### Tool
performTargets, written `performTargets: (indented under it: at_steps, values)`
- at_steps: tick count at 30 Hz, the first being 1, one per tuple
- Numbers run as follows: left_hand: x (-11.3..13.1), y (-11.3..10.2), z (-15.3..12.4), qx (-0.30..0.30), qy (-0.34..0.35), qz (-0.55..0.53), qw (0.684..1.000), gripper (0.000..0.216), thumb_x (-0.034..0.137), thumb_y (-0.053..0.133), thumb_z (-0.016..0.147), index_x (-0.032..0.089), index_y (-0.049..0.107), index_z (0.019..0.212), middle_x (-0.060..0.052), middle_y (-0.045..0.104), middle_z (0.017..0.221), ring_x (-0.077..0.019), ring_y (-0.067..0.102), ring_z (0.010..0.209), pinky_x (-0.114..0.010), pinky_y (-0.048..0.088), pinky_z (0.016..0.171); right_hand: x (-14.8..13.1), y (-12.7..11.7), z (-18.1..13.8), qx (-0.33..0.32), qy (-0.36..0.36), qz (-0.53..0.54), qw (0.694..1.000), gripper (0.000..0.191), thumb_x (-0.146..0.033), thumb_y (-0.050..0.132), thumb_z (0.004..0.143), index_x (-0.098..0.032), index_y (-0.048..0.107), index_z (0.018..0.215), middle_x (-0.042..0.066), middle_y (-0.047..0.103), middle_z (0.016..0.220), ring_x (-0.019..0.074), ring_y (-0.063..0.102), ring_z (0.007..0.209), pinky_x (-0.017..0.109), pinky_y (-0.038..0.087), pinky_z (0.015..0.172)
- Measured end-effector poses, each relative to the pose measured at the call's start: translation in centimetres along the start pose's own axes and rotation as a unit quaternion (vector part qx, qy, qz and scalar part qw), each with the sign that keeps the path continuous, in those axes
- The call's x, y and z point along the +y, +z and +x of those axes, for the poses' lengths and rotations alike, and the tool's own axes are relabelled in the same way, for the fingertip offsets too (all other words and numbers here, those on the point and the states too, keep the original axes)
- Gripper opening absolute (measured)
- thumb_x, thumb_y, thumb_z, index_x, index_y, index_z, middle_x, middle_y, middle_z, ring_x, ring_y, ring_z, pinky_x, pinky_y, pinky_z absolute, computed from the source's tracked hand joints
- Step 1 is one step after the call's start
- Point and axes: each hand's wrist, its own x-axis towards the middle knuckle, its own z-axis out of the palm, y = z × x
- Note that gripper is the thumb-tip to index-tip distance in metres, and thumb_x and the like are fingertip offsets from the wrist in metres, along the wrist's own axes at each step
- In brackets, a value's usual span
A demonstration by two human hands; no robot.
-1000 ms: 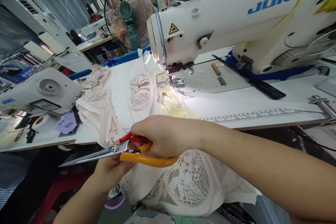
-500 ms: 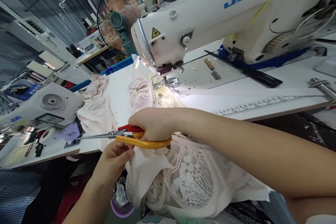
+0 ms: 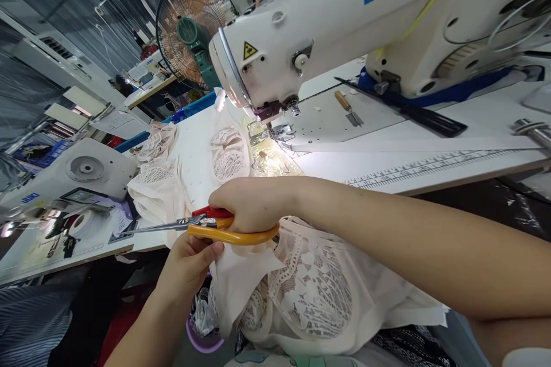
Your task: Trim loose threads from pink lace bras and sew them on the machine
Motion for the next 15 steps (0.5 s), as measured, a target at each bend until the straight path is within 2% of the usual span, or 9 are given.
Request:
performTargets:
  at_steps: [5, 10, 13, 15]
  values:
    - [0.01, -0.15, -0.15, -0.004, 0.003, 0.011, 1.000, 0.021, 0.032, 0.076, 0.064, 0.014, 0.065, 0.069, -0.003, 0.063, 0.074, -0.0166, 0.057, 0.073, -0.028, 0.044, 0.072, -0.14, 0.08, -0.04, 0.008, -0.012, 0.002, 1.000, 0.021, -0.022, 0.053, 0.071, -0.021, 0.035, 0.062, -0.003, 0.045, 0.060, 0.0102, 0.038, 0.050, 0.024, 0.027, 0.046]
    - [0.37, -0.18, -0.36, -0.042, -0.003, 0.008, 0.999, 0.029, 0.034, 0.074, 0.068, 0.016, 0.068, 0.090, -0.006, 0.066, 0.081, -0.0191, 0.059, 0.079, -0.032, 0.044, 0.077, -0.48, 0.07, 0.00, 0.017, -0.020, 0.006, 1.000, 0.022, -0.023, 0.053, 0.071, -0.021, 0.034, 0.061, -0.003, 0.046, 0.060, 0.0104, 0.038, 0.049, 0.024, 0.028, 0.045]
    - [0.36, -0.20, -0.46, -0.057, -0.017, 0.013, 0.998, 0.030, 0.039, 0.073, 0.068, 0.016, 0.069, 0.086, -0.004, 0.064, 0.076, -0.0159, 0.056, 0.072, -0.028, 0.043, 0.071, -0.80, 0.07, 0.00, 0.018, -0.011, 0.018, 1.000, 0.023, -0.022, 0.055, 0.070, -0.021, 0.034, 0.061, -0.003, 0.046, 0.059, 0.0101, 0.037, 0.049, 0.024, 0.028, 0.046]
    - [0.23, -0.22, -0.52, -0.044, -0.026, 0.011, 0.999, 0.030, 0.041, 0.074, 0.066, 0.015, 0.069, 0.078, -0.003, 0.062, 0.071, -0.0133, 0.053, 0.065, -0.025, 0.041, 0.065, -0.96, 0.31, -0.09, 0.031, 0.001, 0.034, 0.999, 0.024, -0.019, 0.057, 0.068, -0.021, 0.034, 0.060, -0.004, 0.045, 0.058, 0.0099, 0.037, 0.049, 0.024, 0.029, 0.046]
